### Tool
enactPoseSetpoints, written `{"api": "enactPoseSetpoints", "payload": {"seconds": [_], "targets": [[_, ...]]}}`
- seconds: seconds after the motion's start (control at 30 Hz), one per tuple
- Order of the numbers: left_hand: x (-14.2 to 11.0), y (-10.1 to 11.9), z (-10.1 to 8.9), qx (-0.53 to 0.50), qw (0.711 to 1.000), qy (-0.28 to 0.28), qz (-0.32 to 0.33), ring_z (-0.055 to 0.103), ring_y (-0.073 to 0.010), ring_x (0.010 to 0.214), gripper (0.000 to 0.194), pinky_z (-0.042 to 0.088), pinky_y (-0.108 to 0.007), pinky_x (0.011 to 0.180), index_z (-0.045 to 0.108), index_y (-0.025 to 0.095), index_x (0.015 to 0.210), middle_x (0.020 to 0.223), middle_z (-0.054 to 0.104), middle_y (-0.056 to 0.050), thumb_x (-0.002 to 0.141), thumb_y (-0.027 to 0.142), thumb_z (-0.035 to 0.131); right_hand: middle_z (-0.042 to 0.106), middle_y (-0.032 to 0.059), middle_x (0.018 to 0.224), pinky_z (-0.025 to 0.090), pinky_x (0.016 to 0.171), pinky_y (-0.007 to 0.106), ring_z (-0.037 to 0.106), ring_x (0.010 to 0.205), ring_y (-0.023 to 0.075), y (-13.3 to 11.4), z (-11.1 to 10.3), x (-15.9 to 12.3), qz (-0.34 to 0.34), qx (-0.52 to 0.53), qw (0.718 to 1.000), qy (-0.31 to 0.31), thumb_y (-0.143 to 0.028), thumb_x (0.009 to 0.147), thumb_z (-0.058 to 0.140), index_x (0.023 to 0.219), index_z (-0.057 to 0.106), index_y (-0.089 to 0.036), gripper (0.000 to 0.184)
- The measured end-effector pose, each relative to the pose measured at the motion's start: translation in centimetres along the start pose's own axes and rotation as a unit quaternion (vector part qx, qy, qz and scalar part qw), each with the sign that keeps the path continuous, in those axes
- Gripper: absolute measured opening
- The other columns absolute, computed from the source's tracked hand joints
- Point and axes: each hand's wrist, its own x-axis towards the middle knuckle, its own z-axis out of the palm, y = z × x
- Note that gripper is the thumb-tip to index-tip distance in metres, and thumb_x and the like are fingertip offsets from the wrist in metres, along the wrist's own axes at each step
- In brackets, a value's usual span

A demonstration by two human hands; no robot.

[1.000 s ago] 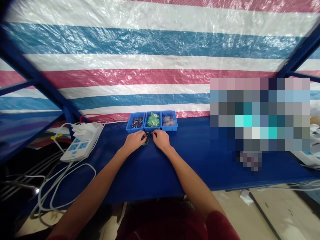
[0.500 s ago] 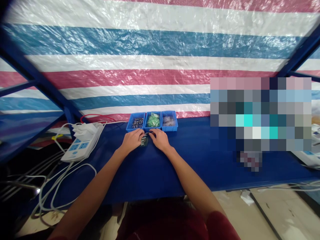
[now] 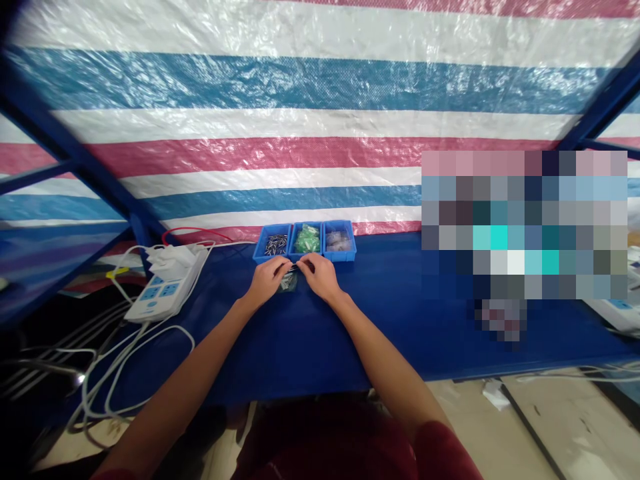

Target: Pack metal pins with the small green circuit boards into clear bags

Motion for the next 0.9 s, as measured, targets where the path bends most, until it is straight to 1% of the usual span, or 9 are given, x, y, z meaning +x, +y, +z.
{"api": "enactPoseSetpoints", "payload": {"seconds": [0.13, 0.27, 0.37, 0.47, 0.53, 0.57, 0.63, 0.8, 0.9], "targets": [[0.0, 0.6, -0.1, -0.049, 0.997, 0.020, -0.051, 0.052, -0.0112, 0.056, 0.043, 0.040, -0.022, 0.060, 0.051, 0.018, 0.061, 0.057, 0.055, 0.001, 0.094, 0.043, 0.040, 0.064, 0.0035, 0.081, 0.044, 0.070, 0.024, 0.056, 0.070, 0.0146, -0.4, -0.1, -0.1, -0.014, 0.019, 1.000, -0.006, -0.033, 0.091, 0.052, 0.082, 0.065, -0.019, 0.022], [-0.1, 1.2, -0.1, -0.086, 0.991, 0.051, -0.084, 0.046, -0.0097, 0.047, 0.050, 0.038, -0.022, 0.055, 0.045, 0.018, 0.053, 0.047, 0.047, 0.003, 0.094, 0.046, 0.038, 0.065, 0.0035, 0.083, 0.045, 0.070, 0.025, 0.057, 0.072, 0.0150, -0.7, 0.0, -0.2, -0.016, 0.031, 0.999, -0.023, -0.033, 0.091, 0.051, 0.086, 0.065, -0.020, 0.020], [-0.1, 1.2, -0.1, -0.083, 0.992, 0.054, -0.073, 0.048, -0.0100, 0.049, 0.049, 0.041, -0.022, 0.057, 0.050, 0.018, 0.055, 0.050, 0.051, 0.002, 0.094, 0.046, 0.039, 0.065, 0.0041, 0.084, 0.044, 0.072, 0.025, 0.057, 0.074, 0.0156, -0.7, 0.0, -0.1, -0.010, 0.020, 1.000, -0.021, -0.033, 0.092, 0.049, 0.085, 0.065, -0.019, 0.022], [0.0, 0.9, 0.0, -0.069, 0.995, 0.063, -0.043, 0.054, -0.0111, 0.059, 0.039, 0.043, -0.023, 0.064, 0.062, 0.017, 0.071, 0.067, 0.064, -0.001, 0.092, 0.045, 0.044, 0.064, 0.0038, 0.081, 0.044, 0.071, 0.025, 0.057, 0.074, 0.0155, -0.7, -0.2, -0.1, 0.001, 0.022, 1.000, -0.015, -0.034, 0.093, 0.047, 0.084, 0.063, -0.019, 0.025], [0.0, 0.7, 0.0, -0.066, 0.995, 0.069, -0.025, 0.055, -0.0119, 0.063, 0.035, 0.044, -0.023, 0.066, 0.066, 0.017, 0.081, 0.078, 0.067, -0.003, 0.092, 0.044, 0.047, 0.063, 0.0030, 0.078, 0.043, 0.069, 0.024, 0.057, 0.072, 0.0152, -0.7, -0.2, -0.1, 0.008, 0.030, 0.999, -0.012, -0.034, 0.094, 0.046, 0.083, 0.062, -0.018, 0.025], [0.0, 0.7, 0.1, -0.068, 0.995, 0.072, -0.022, 0.056, -0.0122, 0.064, 0.034, 0.044, -0.023, 0.066, 0.066, 0.017, 0.083, 0.079, 0.068, -0.003, 0.091, 0.044, 0.047, 0.062, 0.0024, 0.076, 0.043, 0.068, 0.024, 0.057, 0.071, 0.0149, -0.7, -0.2, -0.1, 0.010, 0.033, 0.999, -0.012, -0.035, 0.094, 0.046, 0.082, 0.061, -0.018, 0.026], [0.0, 0.6, 0.1, -0.079, 0.994, 0.069, -0.026, 0.056, -0.0124, 0.064, 0.034, 0.044, -0.023, 0.065, 0.066, 0.017, 0.081, 0.078, 0.067, -0.003, 0.091, 0.044, 0.047, 0.060, 0.0012, 0.071, 0.042, 0.067, 0.023, 0.055, 0.068, 0.0145, -0.8, -0.3, -0.1, 0.014, 0.036, 0.999, -0.020, -0.036, 0.094, 0.044, 0.080, 0.060, -0.019, 0.027], [0.0, 0.8, 0.2, -0.127, 0.987, 0.061, -0.073, 0.054, -0.0111, 0.057, 0.035, 0.045, -0.022, 0.059, 0.063, 0.016, 0.075, 0.071, 0.066, -0.003, 0.091, 0.044, 0.047, 0.055, -0.0007, 0.063, 0.040, 0.065, 0.022, 0.053, 0.065, 0.0135, -1.2, -0.2, -0.2, 0.010, 0.030, 0.998, -0.059, -0.038, 0.096, 0.038, 0.072, 0.055, -0.019, 0.035], [0.0, 1.0, 0.1, -0.119, 0.988, 0.065, -0.076, 0.053, -0.0108, 0.055, 0.038, 0.043, -0.022, 0.058, 0.062, 0.016, 0.069, 0.064, 0.063, -0.001, 0.090, 0.045, 0.048, 0.055, -0.0005, 0.063, 0.040, 0.065, 0.022, 0.053, 0.064, 0.0129, -1.1, -0.1, -0.2, 0.008, 0.024, 0.998, -0.057, -0.038, 0.097, 0.036, 0.068, 0.053, -0.019, 0.039]]}}
